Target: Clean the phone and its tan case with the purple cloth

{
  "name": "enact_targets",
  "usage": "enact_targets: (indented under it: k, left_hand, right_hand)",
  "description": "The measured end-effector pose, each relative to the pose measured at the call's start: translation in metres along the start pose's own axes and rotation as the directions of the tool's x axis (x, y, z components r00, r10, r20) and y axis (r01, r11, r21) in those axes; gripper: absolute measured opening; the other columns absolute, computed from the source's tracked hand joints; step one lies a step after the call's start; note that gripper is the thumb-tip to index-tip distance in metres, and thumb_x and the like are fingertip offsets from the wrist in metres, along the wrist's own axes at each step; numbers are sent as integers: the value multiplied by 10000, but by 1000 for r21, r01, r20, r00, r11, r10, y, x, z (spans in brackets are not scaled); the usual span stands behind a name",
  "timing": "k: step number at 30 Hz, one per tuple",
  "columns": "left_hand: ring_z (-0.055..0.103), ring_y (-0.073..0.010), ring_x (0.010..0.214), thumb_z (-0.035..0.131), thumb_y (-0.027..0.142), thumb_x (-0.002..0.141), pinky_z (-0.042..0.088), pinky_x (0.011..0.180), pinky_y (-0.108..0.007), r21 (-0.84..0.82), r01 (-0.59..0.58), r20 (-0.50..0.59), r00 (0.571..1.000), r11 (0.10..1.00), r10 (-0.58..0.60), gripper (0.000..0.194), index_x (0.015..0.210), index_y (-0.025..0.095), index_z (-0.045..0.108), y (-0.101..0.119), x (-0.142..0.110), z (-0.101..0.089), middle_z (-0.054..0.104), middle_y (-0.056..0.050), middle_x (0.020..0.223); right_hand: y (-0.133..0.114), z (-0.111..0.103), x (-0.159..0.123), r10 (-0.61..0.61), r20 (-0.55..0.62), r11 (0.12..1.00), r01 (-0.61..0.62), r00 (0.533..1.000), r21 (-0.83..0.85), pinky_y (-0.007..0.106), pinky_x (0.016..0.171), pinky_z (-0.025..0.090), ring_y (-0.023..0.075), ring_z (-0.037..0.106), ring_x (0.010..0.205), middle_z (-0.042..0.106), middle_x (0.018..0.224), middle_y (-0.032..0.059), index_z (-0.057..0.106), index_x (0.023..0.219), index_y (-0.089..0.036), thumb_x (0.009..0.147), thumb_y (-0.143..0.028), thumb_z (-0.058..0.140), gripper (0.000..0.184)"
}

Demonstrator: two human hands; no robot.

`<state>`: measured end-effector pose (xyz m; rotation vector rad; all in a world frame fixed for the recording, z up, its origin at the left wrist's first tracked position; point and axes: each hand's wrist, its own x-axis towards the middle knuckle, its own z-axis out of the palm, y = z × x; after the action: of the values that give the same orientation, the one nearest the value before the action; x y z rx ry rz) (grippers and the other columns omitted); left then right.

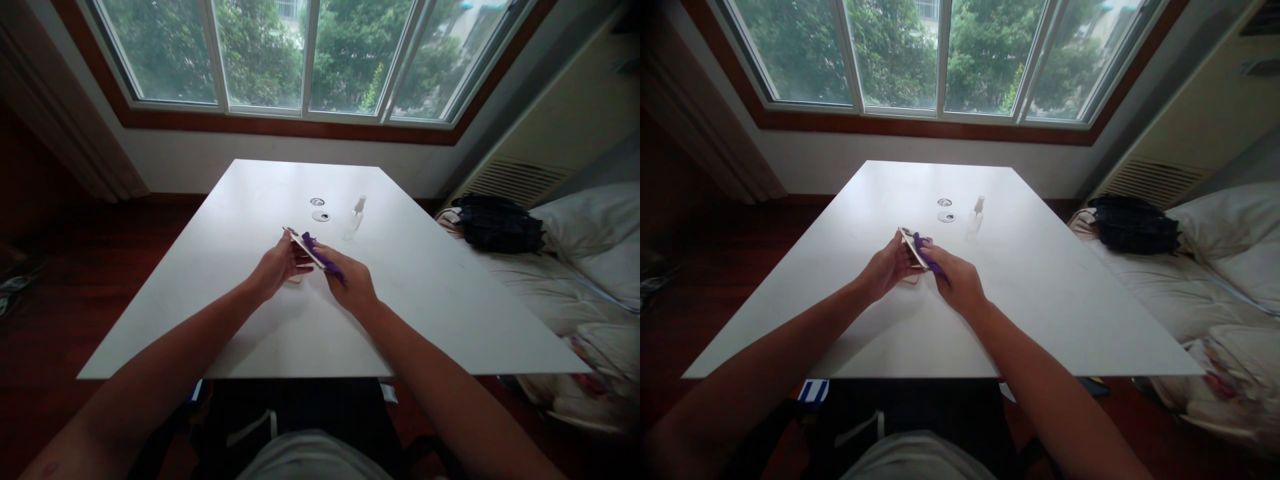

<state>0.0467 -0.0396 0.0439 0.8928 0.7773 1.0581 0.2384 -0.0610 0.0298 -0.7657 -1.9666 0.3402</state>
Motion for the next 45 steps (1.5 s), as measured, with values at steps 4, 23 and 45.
enact_targets:
  k: [4,23,45]
  left_hand:
    - [738,-243,882,309,642,1024,605,783,-365,-203,129,75,990,971,-116,681,1236,114,683,8,-5,3,754,-163,1051]
    - [754,-275,836,320,728,980,597,769,-384,-142,208,-59,974,968,-218,745,1305,152,665,2,-1,2,783,-155,1052]
    - [758,-273,845,277,820,932,615,717,-369,-200,210,15,977,957,-211,863,1242,127,688,4,-6,5,783,-163,992]
  right_hand:
    - [0,8,2,-174,135,979,186,975,-82,452,1194,476,225,596,1368,619,1470,52,641,1407,-269,943,-87,503,518]
    - [17,10,7,80,222,959,-14,972,-283,646,1248,297,359,311,1556,400,1640,137,499,1544,-227,1020,-499,547,592]
    - [-4,11,6,-148,273,943,218,951,-250,544,1238,361,288,485,1466,654,1436,31,740,1275,-286,989,-314,603,318]
